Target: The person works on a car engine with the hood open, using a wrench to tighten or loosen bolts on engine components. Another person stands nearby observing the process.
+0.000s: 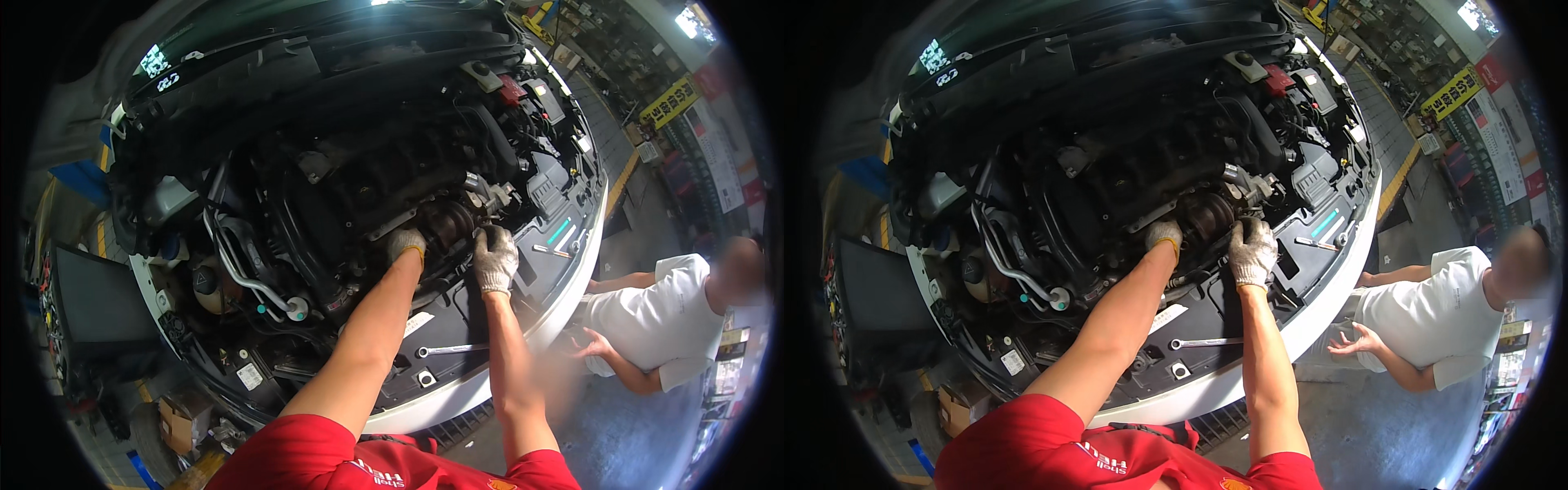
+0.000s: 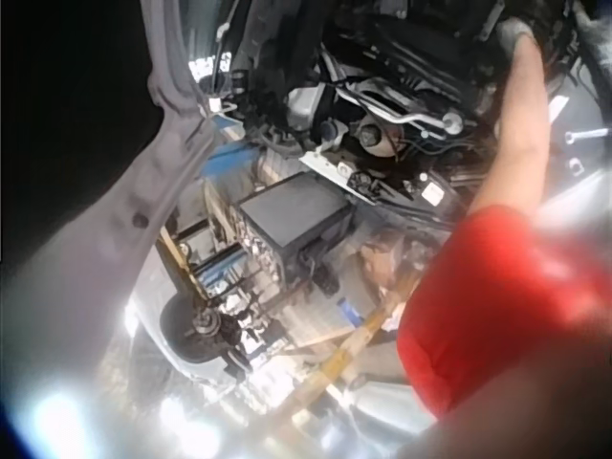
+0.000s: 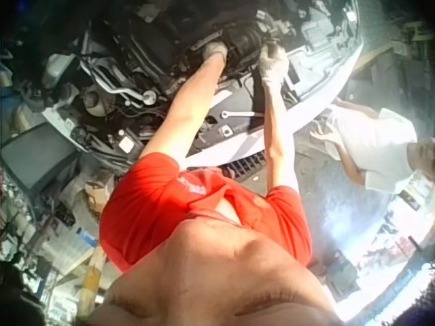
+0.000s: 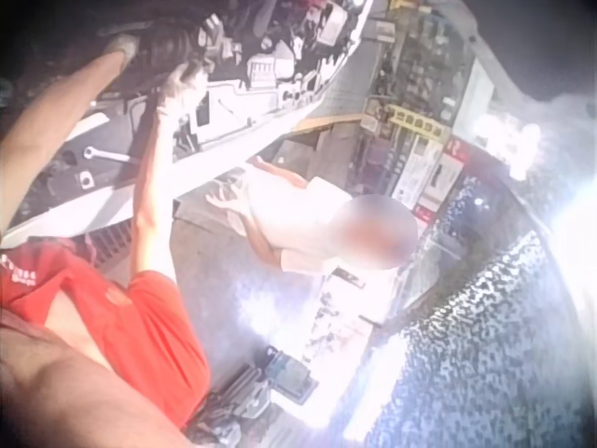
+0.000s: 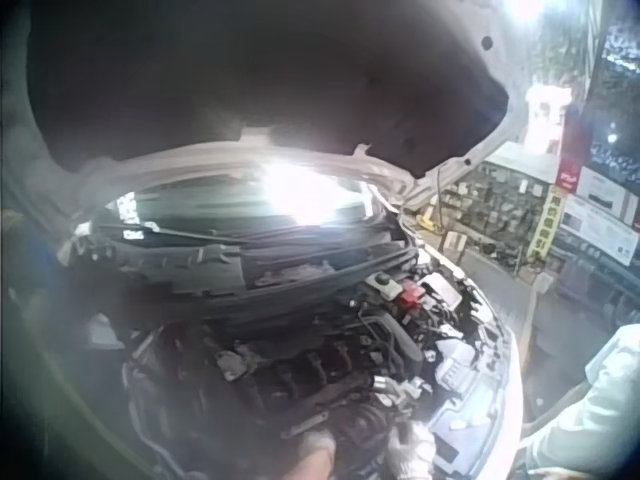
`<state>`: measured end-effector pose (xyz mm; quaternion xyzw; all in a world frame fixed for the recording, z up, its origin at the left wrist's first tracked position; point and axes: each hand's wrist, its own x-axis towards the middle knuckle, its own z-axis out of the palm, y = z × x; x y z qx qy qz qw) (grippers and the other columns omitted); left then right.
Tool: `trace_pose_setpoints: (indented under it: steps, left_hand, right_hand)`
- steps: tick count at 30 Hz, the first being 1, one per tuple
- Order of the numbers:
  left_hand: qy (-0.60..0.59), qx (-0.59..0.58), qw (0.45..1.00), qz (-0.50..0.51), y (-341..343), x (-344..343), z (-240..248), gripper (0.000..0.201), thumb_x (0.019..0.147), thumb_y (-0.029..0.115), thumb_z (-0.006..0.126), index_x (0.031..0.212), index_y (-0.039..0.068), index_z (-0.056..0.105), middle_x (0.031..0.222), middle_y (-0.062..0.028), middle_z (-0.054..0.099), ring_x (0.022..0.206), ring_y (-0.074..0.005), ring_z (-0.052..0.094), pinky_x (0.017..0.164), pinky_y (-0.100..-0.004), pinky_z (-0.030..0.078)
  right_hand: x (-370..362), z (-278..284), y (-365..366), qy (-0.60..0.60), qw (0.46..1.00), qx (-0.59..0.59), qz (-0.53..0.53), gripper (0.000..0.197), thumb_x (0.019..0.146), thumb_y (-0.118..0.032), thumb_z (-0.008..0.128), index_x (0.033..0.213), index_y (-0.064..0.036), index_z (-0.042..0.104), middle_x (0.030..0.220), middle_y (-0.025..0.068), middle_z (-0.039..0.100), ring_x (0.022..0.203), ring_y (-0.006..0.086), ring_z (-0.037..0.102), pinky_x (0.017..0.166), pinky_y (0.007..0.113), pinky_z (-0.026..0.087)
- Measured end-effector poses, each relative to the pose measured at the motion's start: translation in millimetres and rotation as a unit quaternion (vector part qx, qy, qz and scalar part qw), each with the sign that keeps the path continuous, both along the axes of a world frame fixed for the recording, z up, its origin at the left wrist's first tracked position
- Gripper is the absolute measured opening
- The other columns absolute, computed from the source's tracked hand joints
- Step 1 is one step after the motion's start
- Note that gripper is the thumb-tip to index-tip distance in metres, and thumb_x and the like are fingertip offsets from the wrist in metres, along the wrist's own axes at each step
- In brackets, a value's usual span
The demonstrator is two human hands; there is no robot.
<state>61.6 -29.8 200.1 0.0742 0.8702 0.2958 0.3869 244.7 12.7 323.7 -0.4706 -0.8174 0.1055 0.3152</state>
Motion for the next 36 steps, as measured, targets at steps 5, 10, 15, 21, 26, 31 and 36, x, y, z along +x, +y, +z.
trace_pose_setpoints:
  steps: [5, 10, 15, 21, 26, 31, 36]
  left_hand:
    - [0.134, -0.076, 0.970, -0.188, 11.5, -35.9, -109.8, 0.043, 0.111, 0.027, 0.047, 0.138, 0.005, 0.073, 0.143, -0.0178, 0.071, 0.132, -0.0316, 0.070, 0.108, -0.0440, 0.057]
    - [0.073, -0.061, 0.986, -0.135, 12.8, -16.6, -65.2, 0.045, 0.111, 0.030, 0.047, 0.138, 0.004, 0.073, 0.143, -0.0186, 0.071, 0.132, -0.0317, 0.070, 0.108, -0.0436, 0.057]
    - [0.046, -0.051, 0.993, -0.098, 10.1, -16.7, -39.0, 0.047, 0.110, 0.033, 0.048, 0.137, 0.002, 0.072, 0.143, -0.0194, 0.071, 0.131, -0.0317, 0.070, 0.107, -0.0432, 0.057]
    - [0.037, -0.049, 0.995, -0.078, 5.7, -24.7, -38.7, 0.050, 0.109, 0.036, 0.049, 0.137, 0.001, 0.072, 0.142, -0.0204, 0.071, 0.131, -0.0317, 0.070, 0.106, -0.0427, 0.057]
    - [0.027, -0.037, 0.997, -0.062, 5.6, -31.9, -40.3, 0.053, 0.109, 0.039, 0.049, 0.137, -0.001, 0.072, 0.142, -0.0213, 0.071, 0.130, -0.0317, 0.070, 0.106, -0.0424, 0.056]
    - [0.024, -0.030, 0.999, -0.036, -5.3, -38.2, -40.9, 0.056, 0.108, 0.042, 0.049, 0.136, -0.002, 0.071, 0.142, -0.0221, 0.071, 0.130, -0.0317, 0.070, 0.105, -0.0420, 0.056]
    - [0.012, -0.005, 1.000, -0.019, 2.2, -33.0, -31.8, 0.059, 0.108, 0.045, 0.050, 0.136, -0.003, 0.071, 0.142, -0.0229, 0.071, 0.129, -0.0318, 0.070, 0.105, -0.0416, 0.056]
  right_hand:
    - [-24.1, 8.3, -13.2, 0.033, 0.999, 0.009, 0.039, 0.020, 0.097, -0.027, 0.074, 0.107, -0.0096, 0.078, 0.105, 0.0161, 0.076, 0.099, 0.0384, 0.073, 0.089, 0.048, 0.057]
    - [-7.9, 5.0, -4.9, 0.027, 0.999, 0.016, 0.013, 0.020, 0.096, -0.027, 0.074, 0.106, -0.0097, 0.078, 0.104, 0.0160, 0.076, 0.099, 0.0386, 0.073, 0.089, 0.049, 0.057]
    - [-5.7, 4.9, -4.0, 0.032, 0.999, 0.016, 0.004, 0.019, 0.097, -0.025, 0.073, 0.107, -0.0101, 0.077, 0.104, 0.0172, 0.075, 0.099, 0.0408, 0.072, 0.088, 0.050, 0.056]
    - [-7.5, 7.7, -4.4, 0.035, 0.999, 0.006, 0.005, 0.020, 0.096, -0.026, 0.073, 0.107, -0.0094, 0.077, 0.104, 0.0166, 0.075, 0.101, 0.0397, 0.072, 0.090, 0.050, 0.056]
    - [-8.0, 10.0, -4.8, 0.037, 0.999, -0.004, 0.007, 0.021, 0.096, -0.027, 0.073, 0.106, -0.0089, 0.077, 0.104, 0.0164, 0.075, 0.102, 0.0389, 0.072, 0.091, 0.050, 0.056]
    - [-9.7, 6.0, -8.4, 0.043, 0.999, -0.016, 0.023, 0.023, 0.097, -0.029, 0.072, 0.107, -0.0092, 0.077, 0.106, 0.0155, 0.075, 0.105, 0.0386, 0.071, 0.093, 0.051, 0.054]
    - [-6.2, 10.4, -5.2, 0.043, 0.999, -0.024, -0.003, 0.023, 0.096, -0.031, 0.073, 0.104, -0.0107, 0.077, 0.104, 0.0153, 0.075, 0.102, 0.0378, 0.072, 0.092, 0.051, 0.055]
